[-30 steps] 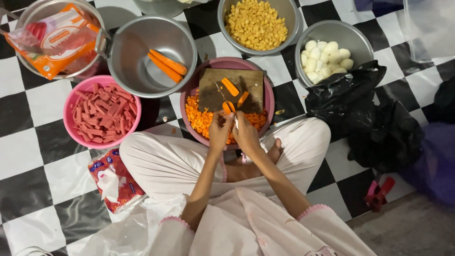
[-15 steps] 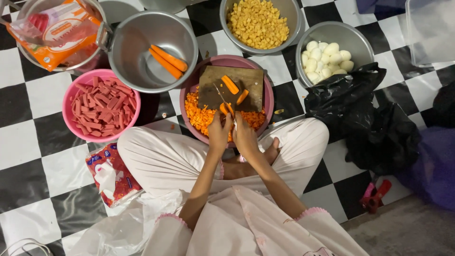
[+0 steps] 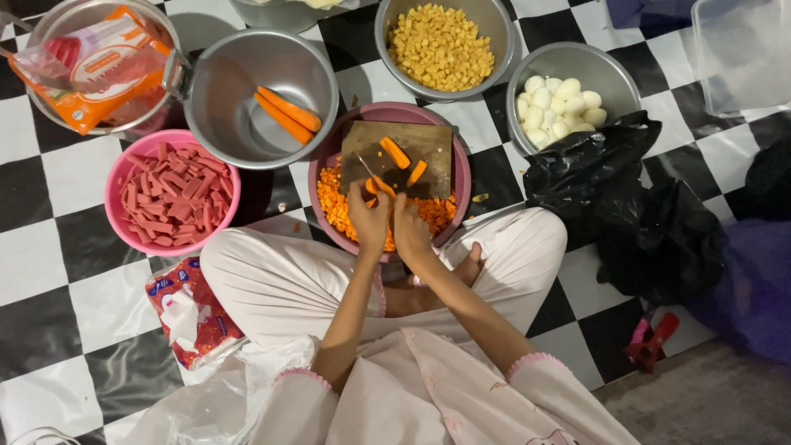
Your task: Chopping carrots into small pieces on a wooden board while sitting on the floor.
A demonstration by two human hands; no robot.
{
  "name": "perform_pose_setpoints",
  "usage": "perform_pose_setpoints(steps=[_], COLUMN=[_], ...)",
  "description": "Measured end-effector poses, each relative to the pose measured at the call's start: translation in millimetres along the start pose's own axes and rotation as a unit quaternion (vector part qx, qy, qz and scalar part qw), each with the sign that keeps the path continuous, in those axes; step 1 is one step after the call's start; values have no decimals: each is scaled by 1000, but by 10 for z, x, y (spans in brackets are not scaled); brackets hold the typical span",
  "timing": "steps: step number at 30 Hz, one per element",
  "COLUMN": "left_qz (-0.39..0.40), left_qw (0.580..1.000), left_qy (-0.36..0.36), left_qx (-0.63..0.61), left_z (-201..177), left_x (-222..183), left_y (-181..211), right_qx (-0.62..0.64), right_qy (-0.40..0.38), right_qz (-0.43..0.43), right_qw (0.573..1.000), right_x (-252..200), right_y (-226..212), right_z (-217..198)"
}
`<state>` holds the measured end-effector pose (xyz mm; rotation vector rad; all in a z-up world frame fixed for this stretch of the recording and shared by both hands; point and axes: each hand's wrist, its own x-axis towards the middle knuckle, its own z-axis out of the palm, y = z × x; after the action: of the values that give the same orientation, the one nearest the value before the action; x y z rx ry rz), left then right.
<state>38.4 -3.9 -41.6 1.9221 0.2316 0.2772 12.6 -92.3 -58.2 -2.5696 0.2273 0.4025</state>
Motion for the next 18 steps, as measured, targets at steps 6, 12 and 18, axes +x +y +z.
perform_pose_setpoints(steps=[6,12,18], left_qz=[127,156,97], left_qw=[987,985,989], left_qy=[35,-64,-97], left_qx=[95,46,46], left_z=[221,-53,-29], left_x=[119,131,207], left_y=[-346,-118,-280], right_qx=[-12,9,-22], right_qy=[-5,-67,-100], right_qz=[24,40,45], right_qw=[1000,997,994], right_x=[346,299,506], right_y=[-30,26,364], right_z=[92,45,450])
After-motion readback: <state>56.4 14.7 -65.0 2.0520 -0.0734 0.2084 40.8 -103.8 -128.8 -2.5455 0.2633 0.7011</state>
